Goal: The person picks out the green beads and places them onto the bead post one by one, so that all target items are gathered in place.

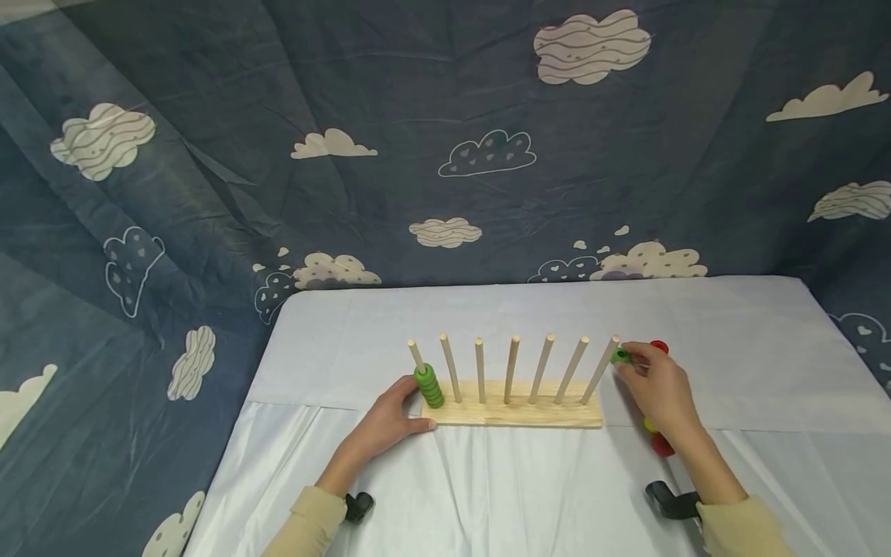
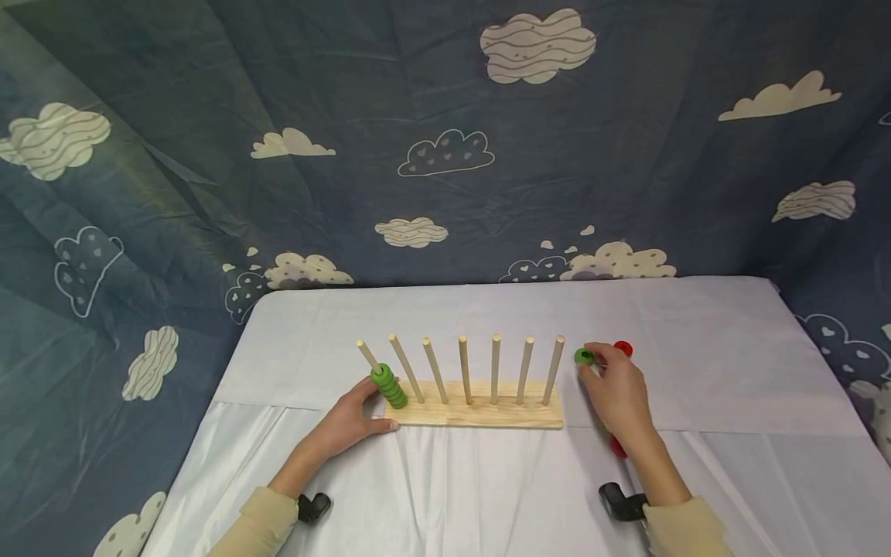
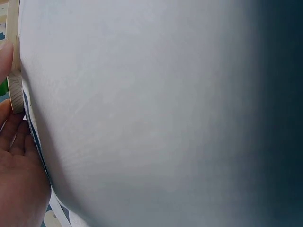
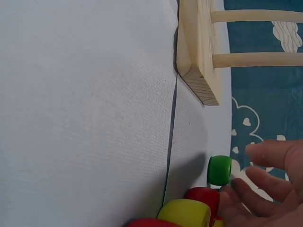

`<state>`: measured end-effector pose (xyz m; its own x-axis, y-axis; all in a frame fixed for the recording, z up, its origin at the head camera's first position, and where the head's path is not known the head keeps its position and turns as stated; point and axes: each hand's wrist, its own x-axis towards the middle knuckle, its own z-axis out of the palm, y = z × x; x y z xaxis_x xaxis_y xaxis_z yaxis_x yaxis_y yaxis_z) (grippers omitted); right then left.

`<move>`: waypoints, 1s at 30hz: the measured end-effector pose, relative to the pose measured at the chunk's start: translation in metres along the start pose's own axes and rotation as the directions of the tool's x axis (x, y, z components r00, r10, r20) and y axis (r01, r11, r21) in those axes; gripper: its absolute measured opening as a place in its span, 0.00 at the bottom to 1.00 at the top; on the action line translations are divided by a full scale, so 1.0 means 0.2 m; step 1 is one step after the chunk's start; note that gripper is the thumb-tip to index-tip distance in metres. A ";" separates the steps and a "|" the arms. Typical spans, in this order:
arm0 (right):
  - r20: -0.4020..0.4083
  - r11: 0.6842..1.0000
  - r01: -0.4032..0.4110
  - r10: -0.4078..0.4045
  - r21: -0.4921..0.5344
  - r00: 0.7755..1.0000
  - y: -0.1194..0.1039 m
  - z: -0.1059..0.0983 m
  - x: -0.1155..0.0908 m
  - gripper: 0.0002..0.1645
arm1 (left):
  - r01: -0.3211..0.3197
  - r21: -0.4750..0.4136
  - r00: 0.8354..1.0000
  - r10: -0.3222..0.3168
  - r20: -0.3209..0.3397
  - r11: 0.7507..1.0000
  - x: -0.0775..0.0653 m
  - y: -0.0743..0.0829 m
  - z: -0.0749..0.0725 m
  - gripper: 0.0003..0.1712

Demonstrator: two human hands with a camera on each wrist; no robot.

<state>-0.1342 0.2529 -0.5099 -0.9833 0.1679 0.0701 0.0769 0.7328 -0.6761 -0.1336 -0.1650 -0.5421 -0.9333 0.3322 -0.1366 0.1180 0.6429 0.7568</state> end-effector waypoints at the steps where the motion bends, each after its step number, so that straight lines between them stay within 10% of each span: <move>1: 0.008 1.000 -0.006 0.006 -0.010 1.000 0.00 0.01 0.01 0.25 | 0.000 0.001 1.000 0.000 -0.001 1.000 0.00 0.00 0.00 0.46; 30: 0.049 0.997 -0.041 0.044 -0.063 0.998 0.01 0.03 0.03 0.25 | 0.001 -0.006 1.000 -0.001 0.004 1.000 0.00 -0.01 -0.01 0.46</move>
<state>-0.1410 0.2527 -0.5152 -0.9858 0.1678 0.0041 0.1277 0.7656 -0.6305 -0.1341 -0.1667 -0.5425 -0.9319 0.3347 -0.1398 0.1155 0.6393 0.7603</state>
